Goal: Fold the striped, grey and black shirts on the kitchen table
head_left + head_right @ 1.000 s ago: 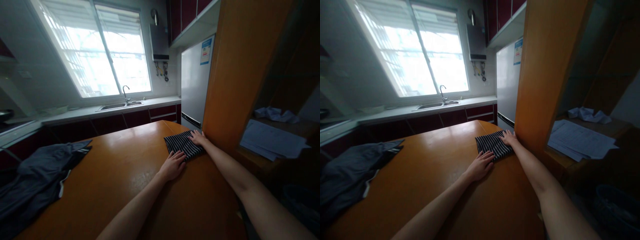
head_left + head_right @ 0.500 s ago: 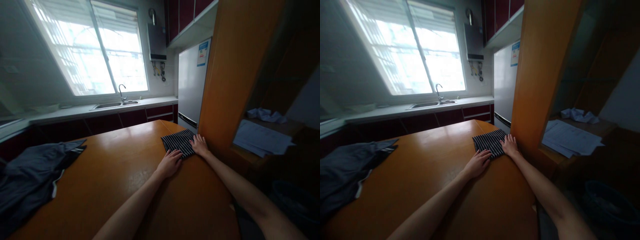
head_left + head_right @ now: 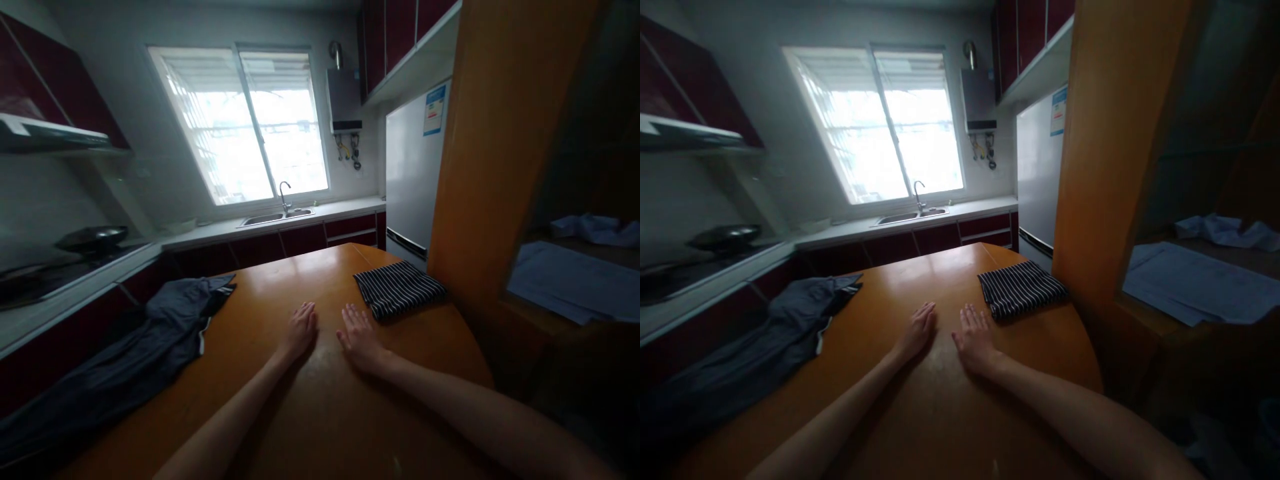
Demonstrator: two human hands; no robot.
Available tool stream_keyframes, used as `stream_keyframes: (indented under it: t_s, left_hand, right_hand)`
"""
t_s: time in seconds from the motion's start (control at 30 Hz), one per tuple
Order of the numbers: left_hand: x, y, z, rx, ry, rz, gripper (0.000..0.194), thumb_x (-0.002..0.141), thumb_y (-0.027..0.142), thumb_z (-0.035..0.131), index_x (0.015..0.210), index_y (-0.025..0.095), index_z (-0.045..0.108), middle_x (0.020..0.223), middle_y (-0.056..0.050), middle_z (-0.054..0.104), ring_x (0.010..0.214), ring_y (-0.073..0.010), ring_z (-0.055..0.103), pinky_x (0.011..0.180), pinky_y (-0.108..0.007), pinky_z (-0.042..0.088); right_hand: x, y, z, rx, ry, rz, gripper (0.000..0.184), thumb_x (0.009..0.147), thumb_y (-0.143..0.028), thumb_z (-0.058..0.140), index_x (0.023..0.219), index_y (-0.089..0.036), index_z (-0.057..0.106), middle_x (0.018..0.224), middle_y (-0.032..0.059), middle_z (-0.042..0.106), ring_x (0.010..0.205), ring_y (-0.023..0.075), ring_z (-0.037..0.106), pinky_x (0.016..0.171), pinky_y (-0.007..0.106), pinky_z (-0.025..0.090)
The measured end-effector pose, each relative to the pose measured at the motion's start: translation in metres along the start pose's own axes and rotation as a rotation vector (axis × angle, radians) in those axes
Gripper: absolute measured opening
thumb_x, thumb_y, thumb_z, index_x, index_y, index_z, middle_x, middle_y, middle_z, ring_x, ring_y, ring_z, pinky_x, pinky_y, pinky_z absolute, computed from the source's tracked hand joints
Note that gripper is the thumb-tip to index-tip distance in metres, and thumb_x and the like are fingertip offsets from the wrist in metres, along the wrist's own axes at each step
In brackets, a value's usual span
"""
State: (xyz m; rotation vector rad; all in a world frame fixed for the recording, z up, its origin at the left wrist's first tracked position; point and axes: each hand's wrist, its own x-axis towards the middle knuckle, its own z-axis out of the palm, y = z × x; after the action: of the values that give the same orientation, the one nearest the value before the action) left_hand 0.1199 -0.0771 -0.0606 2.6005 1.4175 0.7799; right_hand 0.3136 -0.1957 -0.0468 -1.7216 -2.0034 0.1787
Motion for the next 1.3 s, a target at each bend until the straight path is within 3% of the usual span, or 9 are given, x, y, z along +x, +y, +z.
stream_keyframes:
  t_s: [0.07, 0.17, 0.4, 0.67, 0.9, 1.3]
  left_hand:
    - [-0.022, -0.026, -0.019, 0.053, -0.009, -0.067, 0.051, 0.104, 0.034, 0.025, 0.137, 0.012, 0.058, 0.146, -0.013, 0.056, 0.144, -0.0235, 0.042, 0.12, -0.043, 0.031]
    - [-0.057, -0.048, -0.043, 0.116, -0.05, -0.102, 0.051, 0.104, 0.034, 0.025, 0.136, 0.014, 0.06, 0.147, -0.01, 0.055, 0.144, -0.023, 0.042, 0.121, -0.044, 0.029]
    - [-0.112, -0.046, -0.075, 0.224, -0.199, -0.135, 0.052, 0.103, 0.036, 0.032, 0.149, 0.018, 0.047, 0.159, -0.009, 0.038, 0.15, -0.0249, 0.03, 0.121, -0.049, 0.025]
    - [-0.12, -0.035, -0.071, 0.248, -0.289, -0.129, 0.056, 0.103, 0.036, 0.032, 0.157, 0.024, 0.034, 0.165, -0.006, 0.025, 0.153, -0.0292, 0.019, 0.12, -0.059, 0.019]
    - [-0.12, -0.036, -0.071, 0.185, -0.306, -0.07, 0.057, 0.103, 0.039, 0.034, 0.158, 0.028, 0.029, 0.165, -0.005, 0.025, 0.153, -0.0285, 0.018, 0.121, -0.059, 0.016]
    - [-0.122, -0.029, -0.075, 0.14, -0.275, -0.069, 0.054, 0.103, 0.044, 0.037, 0.155, 0.032, 0.035, 0.164, -0.006, 0.028, 0.152, -0.0298, 0.022, 0.12, -0.06, 0.019]
  right_hand:
    - [-0.005, -0.013, 0.009, -0.005, -0.039, -0.079, 0.068, 0.1, -0.042, 0.033, 0.154, -0.001, 0.035, 0.164, 0.0199, 0.023, 0.154, 0.0283, 0.014, 0.124, 0.045, 0.009]
    - [-0.006, -0.031, 0.019, 0.004, -0.132, -0.163, 0.068, 0.1, -0.046, 0.035, 0.153, -0.004, 0.037, 0.164, 0.0192, 0.022, 0.154, 0.0278, 0.013, 0.124, 0.045, 0.009]
    - [0.018, -0.076, 0.041, -0.002, -0.239, -0.159, 0.072, 0.098, -0.052, 0.038, 0.156, -0.01, 0.034, 0.165, 0.0178, 0.021, 0.154, 0.0284, 0.013, 0.123, 0.051, 0.005]
    - [0.024, -0.11, 0.056, 0.027, -0.237, -0.235, 0.066, 0.1, -0.049, 0.034, 0.155, -0.013, 0.037, 0.163, 0.0171, 0.027, 0.153, 0.028, 0.019, 0.122, 0.051, 0.008]
    - [0.026, -0.104, 0.059, 0.041, -0.256, -0.227, 0.065, 0.099, -0.045, 0.038, 0.155, -0.011, 0.037, 0.163, 0.015, 0.027, 0.153, 0.025, 0.02, 0.123, 0.046, 0.009]
    - [0.027, -0.098, 0.058, -0.031, -0.251, -0.144, 0.06, 0.098, -0.042, 0.038, 0.152, -0.016, 0.043, 0.163, 0.0145, 0.029, 0.152, 0.0273, 0.021, 0.122, 0.048, 0.012]
